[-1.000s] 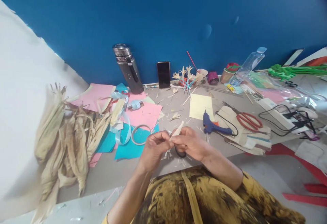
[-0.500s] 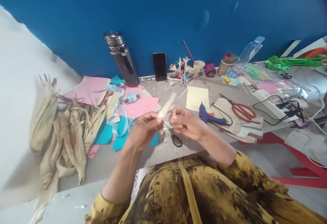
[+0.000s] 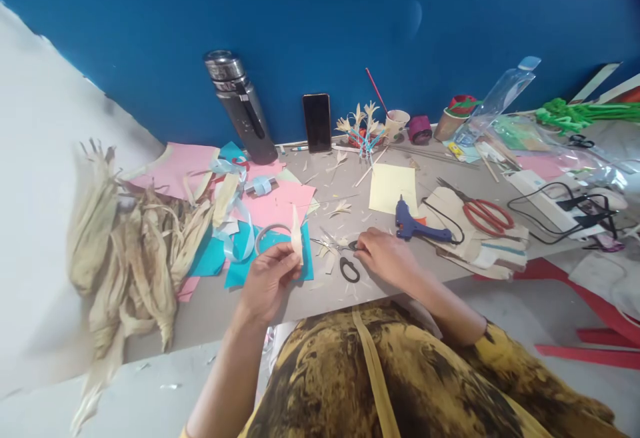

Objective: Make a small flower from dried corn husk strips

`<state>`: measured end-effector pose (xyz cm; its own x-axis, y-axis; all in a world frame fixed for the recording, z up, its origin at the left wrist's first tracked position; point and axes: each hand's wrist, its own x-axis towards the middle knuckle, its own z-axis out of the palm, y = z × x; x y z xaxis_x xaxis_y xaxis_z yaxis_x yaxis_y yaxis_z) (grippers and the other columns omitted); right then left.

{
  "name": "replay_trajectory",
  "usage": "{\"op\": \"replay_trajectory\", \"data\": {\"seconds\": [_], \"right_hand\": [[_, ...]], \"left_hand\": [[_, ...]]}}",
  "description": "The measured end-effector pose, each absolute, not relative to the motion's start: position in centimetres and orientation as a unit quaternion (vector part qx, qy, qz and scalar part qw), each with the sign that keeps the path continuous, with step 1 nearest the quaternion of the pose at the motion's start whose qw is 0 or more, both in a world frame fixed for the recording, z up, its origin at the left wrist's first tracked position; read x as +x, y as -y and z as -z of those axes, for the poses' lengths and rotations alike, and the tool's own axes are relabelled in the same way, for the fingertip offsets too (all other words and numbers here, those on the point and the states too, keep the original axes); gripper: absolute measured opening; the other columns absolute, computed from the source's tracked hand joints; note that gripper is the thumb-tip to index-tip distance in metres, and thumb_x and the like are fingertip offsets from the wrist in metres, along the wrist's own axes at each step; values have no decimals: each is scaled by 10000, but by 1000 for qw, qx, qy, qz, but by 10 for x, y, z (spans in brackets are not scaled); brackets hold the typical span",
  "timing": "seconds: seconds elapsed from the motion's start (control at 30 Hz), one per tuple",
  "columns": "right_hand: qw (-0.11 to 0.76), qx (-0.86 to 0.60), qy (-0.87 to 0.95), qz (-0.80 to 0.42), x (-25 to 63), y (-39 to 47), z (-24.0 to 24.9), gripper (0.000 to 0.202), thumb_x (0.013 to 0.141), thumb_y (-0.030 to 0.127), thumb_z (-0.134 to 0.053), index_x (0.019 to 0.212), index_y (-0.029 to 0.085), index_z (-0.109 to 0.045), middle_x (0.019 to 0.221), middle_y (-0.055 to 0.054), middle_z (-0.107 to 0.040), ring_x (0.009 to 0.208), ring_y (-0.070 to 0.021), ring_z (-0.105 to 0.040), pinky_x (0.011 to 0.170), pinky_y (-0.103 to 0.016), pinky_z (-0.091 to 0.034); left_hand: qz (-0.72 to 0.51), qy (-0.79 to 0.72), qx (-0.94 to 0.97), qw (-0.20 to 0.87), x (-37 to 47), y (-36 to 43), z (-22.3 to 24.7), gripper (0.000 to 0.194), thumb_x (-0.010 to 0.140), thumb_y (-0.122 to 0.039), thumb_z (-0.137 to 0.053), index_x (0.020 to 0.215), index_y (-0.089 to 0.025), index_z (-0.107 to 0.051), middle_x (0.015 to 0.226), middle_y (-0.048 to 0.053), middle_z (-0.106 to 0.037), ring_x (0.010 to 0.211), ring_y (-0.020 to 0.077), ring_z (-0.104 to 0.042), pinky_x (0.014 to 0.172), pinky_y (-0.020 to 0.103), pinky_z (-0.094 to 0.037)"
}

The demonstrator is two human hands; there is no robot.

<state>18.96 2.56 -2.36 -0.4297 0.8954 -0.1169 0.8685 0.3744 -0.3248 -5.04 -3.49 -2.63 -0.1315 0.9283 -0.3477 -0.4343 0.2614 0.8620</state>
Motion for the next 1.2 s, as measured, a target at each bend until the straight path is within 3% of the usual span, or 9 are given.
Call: {"op": "replay_trajectory", "data": {"seconds": [0.07, 0.17, 0.3, 0.5, 0.63, 0.73, 0.83, 1.0, 1.2], "right_hand": [[56, -522, 833, -175, 197, -31, 19, 98, 926, 258, -621, 862, 196, -662, 899, -58, -697, 767, -194, -642, 612, -265, -340], [155, -536, 801, -215, 214, -34, 15, 131, 932, 289, -596, 859, 203, -662, 838, -33, -708, 712, -178, -629, 634, -269, -370], [224, -528, 709, -410, 221, -25, 17, 224, 923, 368, -565, 845, 184, -665, 643, 0, -656, 548, -151, -584, 578, -262, -398], [310, -487, 631, -518, 201, -10, 24, 374, 825, 537, -688, 896, 170, -664, 661, -5, -602, 558, -142, -509, 546, -269, -401], [295, -441, 570, -627, 202, -11, 26, 458, 907, 580, -580, 1046, 163, -710, 744, -47, -651, 637, -169, -547, 620, -298, -450], [293, -358, 459, -758, 202, -8, 27, 448, 935, 553, -558, 1072, 164, -731, 913, -94, -686, 676, -158, -558, 632, -286, -467], [273, -284, 365, -843, 198, -3, 25, 393, 857, 474, -697, 1049, 135, -744, 966, -118, -675, 656, -134, -562, 613, -267, -463], [251, -260, 349, -865, 190, 4, 28, 377, 756, 427, -818, 999, 151, -733, 907, -77, -651, 647, -124, -575, 616, -260, -459], [294, -316, 470, -770, 188, 1, 37, 628, 629, 758, -753, 817, 160, -707, 735, -44, -634, 586, -120, -443, 551, -254, -374]], "left_hand": [[-560, -511, 249, 603, -51, 36, 25, 256, 625, -253, -884, 771, -163, -694, 634, -6, -616, 587, 101, -538, 536, 214, -446], [-561, -510, 226, 612, -46, 39, 22, 272, 631, -279, -886, 728, -163, -660, 627, -12, -607, 577, 103, -553, 524, 209, -445], [-546, -486, 191, 656, -31, 38, 20, 301, 634, -301, -888, 704, -155, -634, 635, -9, -609, 581, 110, -573, 534, 218, -461], [-573, -427, 227, 662, -20, 27, 9, 209, 705, -297, -843, 748, -148, -703, 764, 46, -675, 652, 126, -596, 597, 247, -488], [-583, -401, 250, 661, -19, 25, -2, 186, 715, -311, -832, 788, -165, -743, 934, 67, -699, 739, 145, -628, 714, 287, -521], [-589, -422, 277, 631, -17, 24, -5, 183, 720, -305, -826, 704, -168, -706, 754, 39, -685, 693, 141, -617, 679, 264, -501], [-598, -457, 274, 599, -15, 21, -5, 194, 699, -297, -837, 709, -173, -689, 623, -2, -638, 584, 111, -572, 607, 232, -469], [-604, -469, 270, 585, -15, 19, -7, 227, 661, -295, -859, 770, -162, -712, 614, -7, -645, 538, 96, -572, 565, 211, -451], [-605, -464, 285, 581, -11, 17, -8, 236, 657, -251, -858, 839, -152, -743, 657, 24, -689, 576, 116, -601, 596, 238, -496]]}}
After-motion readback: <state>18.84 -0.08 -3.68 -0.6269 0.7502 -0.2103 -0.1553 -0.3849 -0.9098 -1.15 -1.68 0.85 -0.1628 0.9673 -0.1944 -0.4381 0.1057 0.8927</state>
